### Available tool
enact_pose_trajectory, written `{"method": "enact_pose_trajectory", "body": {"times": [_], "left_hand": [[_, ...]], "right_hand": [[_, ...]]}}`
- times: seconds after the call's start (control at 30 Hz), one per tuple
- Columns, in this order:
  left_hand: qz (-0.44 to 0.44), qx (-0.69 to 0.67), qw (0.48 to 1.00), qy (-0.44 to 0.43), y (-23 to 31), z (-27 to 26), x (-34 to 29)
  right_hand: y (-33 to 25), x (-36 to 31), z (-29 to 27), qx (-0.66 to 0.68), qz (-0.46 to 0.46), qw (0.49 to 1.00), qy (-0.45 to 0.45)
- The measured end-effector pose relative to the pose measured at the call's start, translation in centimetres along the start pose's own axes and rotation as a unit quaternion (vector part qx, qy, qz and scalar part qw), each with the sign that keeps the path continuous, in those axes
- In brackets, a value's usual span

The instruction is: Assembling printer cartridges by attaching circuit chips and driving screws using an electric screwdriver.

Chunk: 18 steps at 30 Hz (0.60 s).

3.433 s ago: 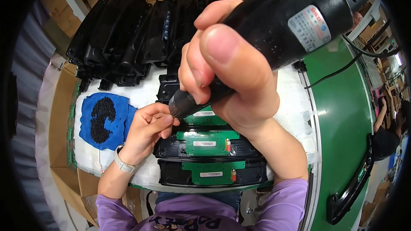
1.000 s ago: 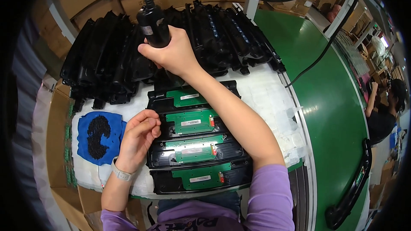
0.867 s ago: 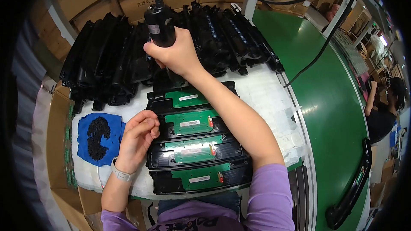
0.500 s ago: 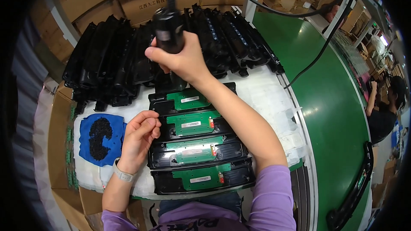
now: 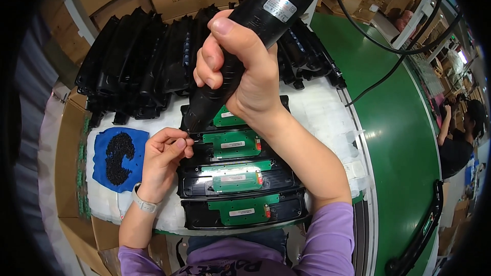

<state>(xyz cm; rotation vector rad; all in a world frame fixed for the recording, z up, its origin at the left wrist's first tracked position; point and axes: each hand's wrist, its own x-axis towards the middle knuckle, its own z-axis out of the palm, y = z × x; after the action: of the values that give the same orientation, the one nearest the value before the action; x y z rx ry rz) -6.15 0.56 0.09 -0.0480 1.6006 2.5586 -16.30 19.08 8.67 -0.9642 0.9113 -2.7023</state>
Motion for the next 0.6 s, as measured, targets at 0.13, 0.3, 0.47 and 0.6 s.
{"method": "enact_pose_trajectory", "body": {"times": [0.13, 0.3, 0.47, 0.6], "left_hand": [[0.010, 0.006, 1.000, -0.014, -0.1, 0.0, 0.0], [0.007, 0.057, 0.998, -0.002, -0.2, 0.3, -0.1], [-0.014, 0.013, 1.000, 0.000, -0.5, 0.0, 0.1], [-0.026, -0.046, 0.998, 0.020, -0.2, -0.5, 0.1]], "right_hand": [[0.2, -0.3, 0.2, 0.008, 0.013, 1.000, 0.004], [0.4, -0.5, 0.5, -0.029, 0.032, 0.999, 0.002], [0.6, -0.8, 1.0, -0.053, 0.043, 0.994, 0.084], [1.3, -0.8, 0.8, -0.020, 0.016, 0.992, 0.125]]}}
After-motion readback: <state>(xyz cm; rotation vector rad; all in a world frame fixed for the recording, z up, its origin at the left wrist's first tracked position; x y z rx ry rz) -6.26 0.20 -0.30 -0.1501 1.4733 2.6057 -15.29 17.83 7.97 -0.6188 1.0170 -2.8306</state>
